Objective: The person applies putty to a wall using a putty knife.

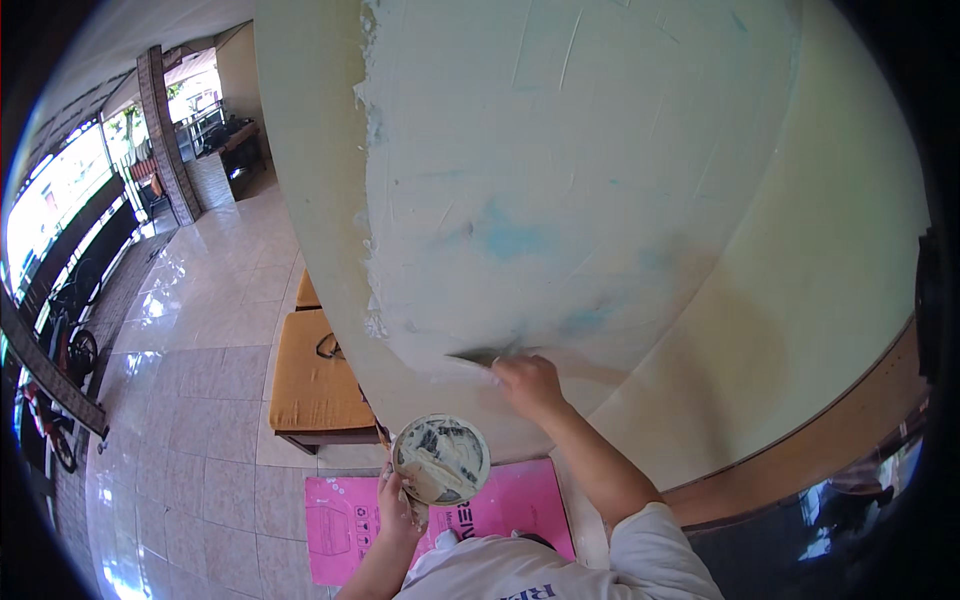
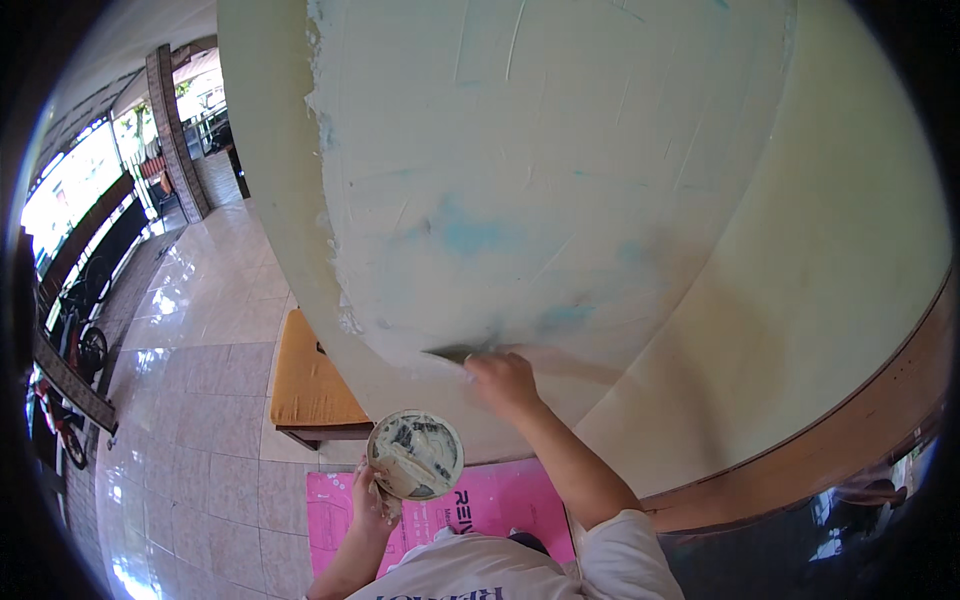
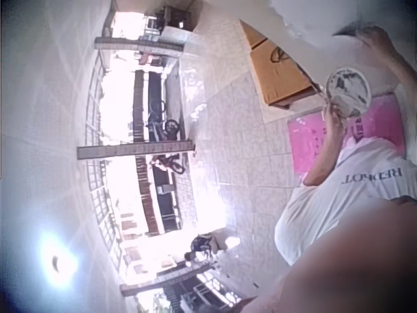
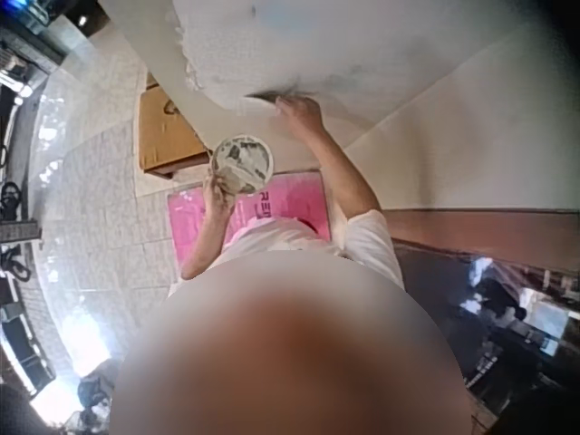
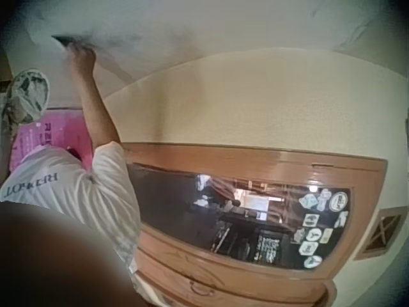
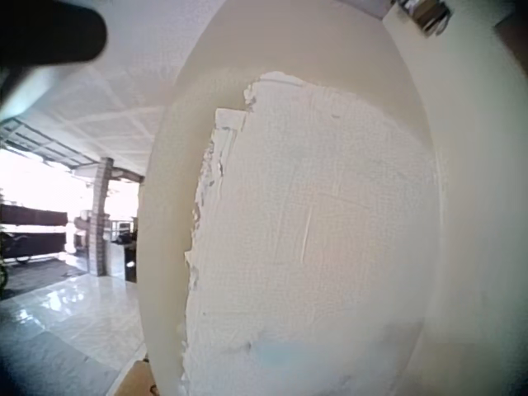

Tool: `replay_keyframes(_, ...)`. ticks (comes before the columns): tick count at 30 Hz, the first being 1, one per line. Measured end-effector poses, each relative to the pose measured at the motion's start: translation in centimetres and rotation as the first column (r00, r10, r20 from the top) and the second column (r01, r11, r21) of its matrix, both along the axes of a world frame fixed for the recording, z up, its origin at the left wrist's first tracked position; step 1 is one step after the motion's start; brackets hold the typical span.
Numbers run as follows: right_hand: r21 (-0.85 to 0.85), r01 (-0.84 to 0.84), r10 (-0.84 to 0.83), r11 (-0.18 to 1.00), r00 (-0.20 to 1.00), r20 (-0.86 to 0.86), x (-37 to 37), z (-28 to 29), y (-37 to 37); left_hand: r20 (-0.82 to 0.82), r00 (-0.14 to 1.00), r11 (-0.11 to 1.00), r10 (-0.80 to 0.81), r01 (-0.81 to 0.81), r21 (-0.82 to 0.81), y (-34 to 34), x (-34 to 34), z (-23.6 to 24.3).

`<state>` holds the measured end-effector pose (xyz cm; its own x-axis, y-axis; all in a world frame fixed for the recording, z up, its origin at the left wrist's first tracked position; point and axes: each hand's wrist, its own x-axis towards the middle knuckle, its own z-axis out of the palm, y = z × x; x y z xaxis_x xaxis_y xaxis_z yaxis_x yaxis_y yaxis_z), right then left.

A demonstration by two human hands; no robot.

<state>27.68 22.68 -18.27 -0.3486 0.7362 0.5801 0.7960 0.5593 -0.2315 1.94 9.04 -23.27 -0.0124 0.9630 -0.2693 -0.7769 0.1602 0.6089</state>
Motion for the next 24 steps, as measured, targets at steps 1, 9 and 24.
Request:
replay_keyframes(1,0.014,0.150,-0.150,0.989,0.989,-0.014,1.1,-0.4,0.7,0.001,1.000,1.000,0.015,-0.015,0.000,0.0,0.2,0.1)
replay_keyframes(9,0.008,0.605,-0.552,0.797,0.732,-0.399,20.7,0.2,-1.4,-0.002,0.992,0.992,0.123,-0.123,0.020,-1.2,1.6,0.1)
replay_keyframes(24,-0.443,-0.186,-0.290,0.877,0.530,-0.797,7.6,-1.4,-6.8,-0.038,0.997,0.998,0.063,-0.063,-0.005,-0.3,0.8,-1.6)
